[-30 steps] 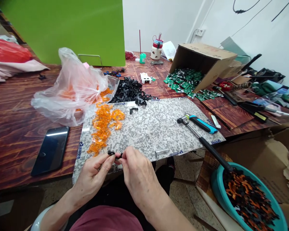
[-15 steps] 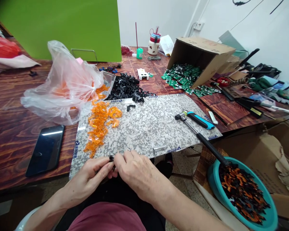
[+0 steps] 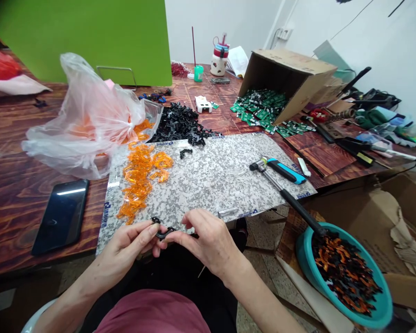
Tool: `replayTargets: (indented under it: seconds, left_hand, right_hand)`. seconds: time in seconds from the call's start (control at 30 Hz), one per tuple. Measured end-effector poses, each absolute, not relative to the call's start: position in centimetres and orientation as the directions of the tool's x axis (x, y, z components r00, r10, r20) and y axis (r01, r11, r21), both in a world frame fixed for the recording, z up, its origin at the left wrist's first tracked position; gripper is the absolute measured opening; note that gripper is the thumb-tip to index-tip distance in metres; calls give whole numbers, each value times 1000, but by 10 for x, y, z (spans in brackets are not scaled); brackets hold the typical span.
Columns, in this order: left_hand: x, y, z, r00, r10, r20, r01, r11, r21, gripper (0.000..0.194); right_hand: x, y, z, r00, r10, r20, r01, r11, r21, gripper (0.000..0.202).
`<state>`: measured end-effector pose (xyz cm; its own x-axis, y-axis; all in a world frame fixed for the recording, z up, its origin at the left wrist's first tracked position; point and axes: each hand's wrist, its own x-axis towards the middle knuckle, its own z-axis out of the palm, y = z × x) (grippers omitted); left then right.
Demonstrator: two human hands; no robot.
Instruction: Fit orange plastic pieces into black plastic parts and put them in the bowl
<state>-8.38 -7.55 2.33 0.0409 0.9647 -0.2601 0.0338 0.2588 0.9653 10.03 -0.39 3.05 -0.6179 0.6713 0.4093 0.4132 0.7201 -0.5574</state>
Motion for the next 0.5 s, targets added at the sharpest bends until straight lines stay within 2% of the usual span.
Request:
replayTargets:
  seconds: [0.3,0.5]
  left_hand:
    - [-83,-76,19,12,975,-223,46,223,974,33]
    - [-81,-75,24,-14,985,-171,119,171,978,30]
  right_hand:
    - [99,-10,29,-569,743,352,416,630,-656,24]
    - [94,-14,30,-563,774,290,386,556,-736,20]
